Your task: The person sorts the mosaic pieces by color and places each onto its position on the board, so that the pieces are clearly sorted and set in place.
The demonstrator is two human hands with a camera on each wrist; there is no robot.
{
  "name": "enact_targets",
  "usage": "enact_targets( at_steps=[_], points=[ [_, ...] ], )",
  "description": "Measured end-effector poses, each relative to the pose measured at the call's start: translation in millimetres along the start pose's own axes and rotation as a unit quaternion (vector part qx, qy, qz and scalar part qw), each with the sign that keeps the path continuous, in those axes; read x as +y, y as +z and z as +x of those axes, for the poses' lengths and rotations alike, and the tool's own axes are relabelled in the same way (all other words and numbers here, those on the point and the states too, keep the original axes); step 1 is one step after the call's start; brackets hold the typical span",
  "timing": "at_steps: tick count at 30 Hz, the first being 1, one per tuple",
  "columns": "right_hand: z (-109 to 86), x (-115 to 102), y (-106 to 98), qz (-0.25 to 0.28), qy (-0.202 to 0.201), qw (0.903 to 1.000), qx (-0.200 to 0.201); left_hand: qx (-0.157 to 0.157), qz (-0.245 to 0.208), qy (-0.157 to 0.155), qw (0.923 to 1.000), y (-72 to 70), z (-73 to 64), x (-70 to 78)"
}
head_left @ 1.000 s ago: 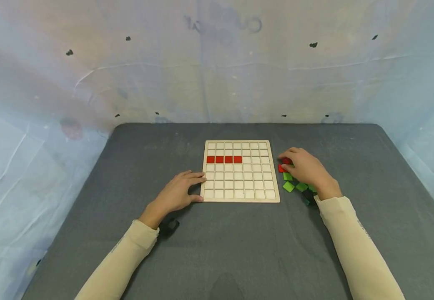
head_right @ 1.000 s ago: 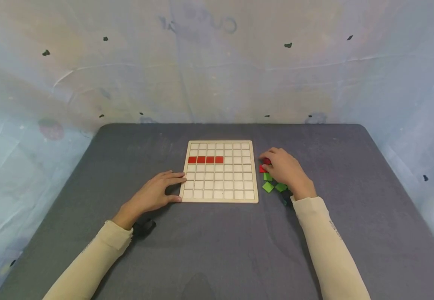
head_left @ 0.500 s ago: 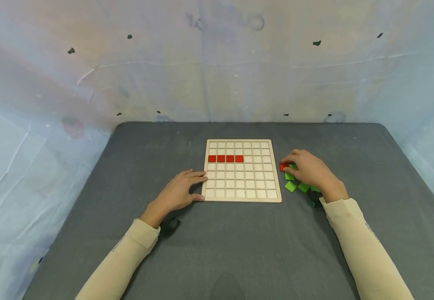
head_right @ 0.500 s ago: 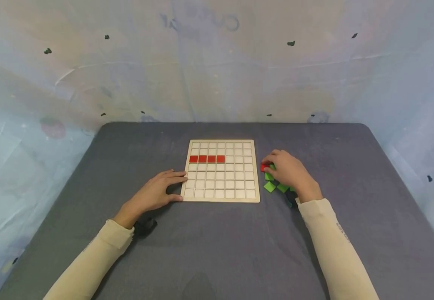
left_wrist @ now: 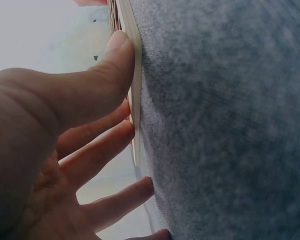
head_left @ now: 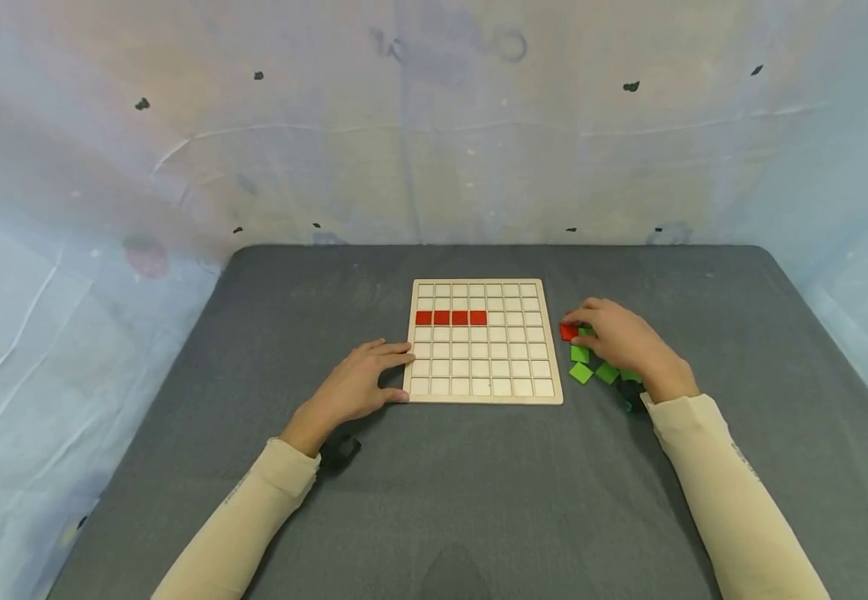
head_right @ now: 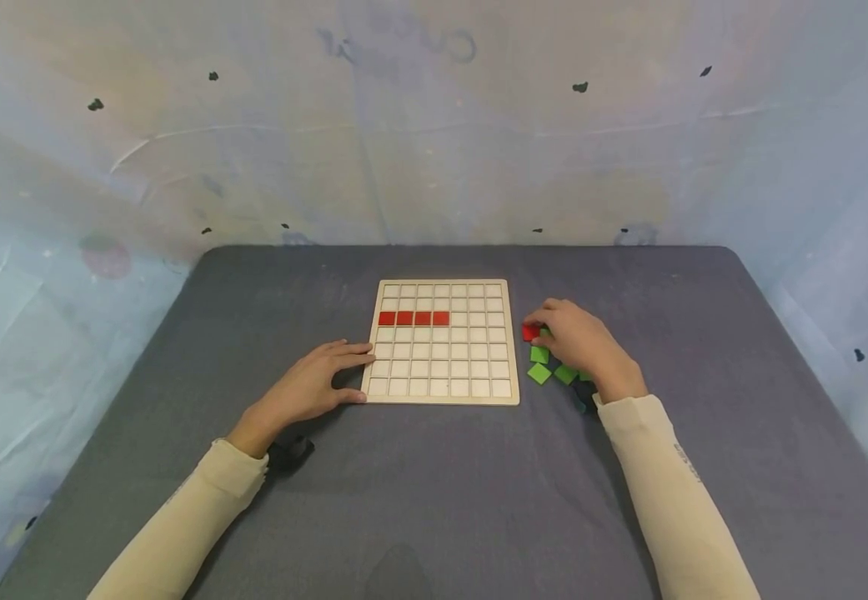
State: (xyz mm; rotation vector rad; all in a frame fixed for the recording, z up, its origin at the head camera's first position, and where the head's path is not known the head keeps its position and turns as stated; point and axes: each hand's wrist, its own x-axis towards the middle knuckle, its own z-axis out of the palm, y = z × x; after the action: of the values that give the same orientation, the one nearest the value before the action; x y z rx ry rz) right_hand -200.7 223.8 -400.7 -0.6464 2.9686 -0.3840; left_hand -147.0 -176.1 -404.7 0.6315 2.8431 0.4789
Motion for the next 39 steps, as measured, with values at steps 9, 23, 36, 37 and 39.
enact_targets(
  at_steps=[9,23,36,37,39],
  points=[
    [-1.5,0.9,1.2,0.005,-0.008,1.0000,0.001,0.001,-0.002,-0.005,1.0000,0.4,-0.7,0.1],
    [-3.3,1.0,-0.6,0.010,-0.008,0.9999,-0.005,-0.002,-0.007,-0.004,1.0000,-0.9,-1.5,1.2],
    [-4.4,0.5,-0.6,0.006,-0.015,0.9999,0.005,-0.003,-0.003,-0.004,1.0000,-0.5,-1.1,1.2],
    [-4.3,0.1,-1.1,0.007,-0.015,0.9998,0.006,-0.004,-0.004,-0.006,1.0000,-0.5,-1.1,1.2],
    [-4.1,-0.5,-1.8,0.006,-0.016,0.9998,0.007,-0.006,-0.005,-0.006,1.0000,-0.2,-0.9,1.0]
  ],
)
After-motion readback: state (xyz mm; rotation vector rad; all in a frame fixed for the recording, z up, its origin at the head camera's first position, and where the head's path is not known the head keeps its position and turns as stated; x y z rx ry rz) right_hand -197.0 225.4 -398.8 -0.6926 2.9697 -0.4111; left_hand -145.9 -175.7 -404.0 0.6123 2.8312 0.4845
